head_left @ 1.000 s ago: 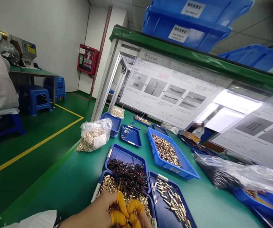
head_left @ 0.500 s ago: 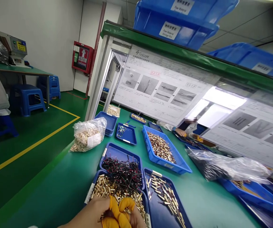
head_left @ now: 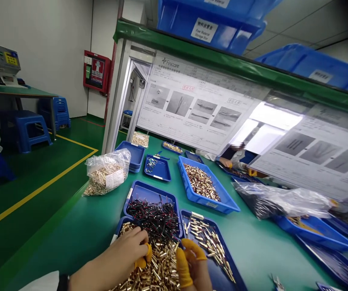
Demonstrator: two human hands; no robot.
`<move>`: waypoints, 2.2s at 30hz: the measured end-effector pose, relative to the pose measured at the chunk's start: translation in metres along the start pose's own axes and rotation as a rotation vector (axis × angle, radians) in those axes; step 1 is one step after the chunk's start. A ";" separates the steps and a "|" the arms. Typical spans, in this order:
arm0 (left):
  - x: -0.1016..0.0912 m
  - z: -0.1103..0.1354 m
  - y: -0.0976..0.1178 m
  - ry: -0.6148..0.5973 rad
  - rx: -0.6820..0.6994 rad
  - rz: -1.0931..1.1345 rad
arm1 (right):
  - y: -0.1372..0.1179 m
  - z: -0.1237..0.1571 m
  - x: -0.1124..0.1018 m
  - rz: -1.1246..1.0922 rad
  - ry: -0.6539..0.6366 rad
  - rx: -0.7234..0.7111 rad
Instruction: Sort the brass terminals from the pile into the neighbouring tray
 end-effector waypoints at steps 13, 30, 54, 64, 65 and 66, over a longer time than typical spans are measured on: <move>0.001 0.007 0.001 0.136 -0.218 0.711 | -0.003 0.026 0.019 -0.077 -0.272 -0.100; 0.010 0.014 -0.001 0.102 -0.122 0.788 | -0.007 0.029 0.020 -0.129 -0.365 0.068; -0.006 0.012 0.003 0.108 -0.138 0.656 | -0.038 0.014 0.017 -0.619 -0.748 0.311; -0.021 0.013 -0.008 -0.004 0.083 -0.111 | -0.024 0.004 0.008 -0.354 -0.486 0.272; -0.017 0.012 -0.007 0.005 0.089 -0.149 | -0.024 0.004 0.009 -0.323 -0.476 0.255; -0.013 0.011 -0.006 0.015 0.085 -0.172 | -0.025 0.005 0.009 -0.287 -0.475 0.236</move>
Point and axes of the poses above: each hand's wrist, its own z-axis away from the middle knuckle, its own x-axis out of the palm, y = z × x, the point moved 1 cm from there along -z, towards the middle knuckle, and after that the axes turned 10 degrees about -x, right-handed, at the moved point
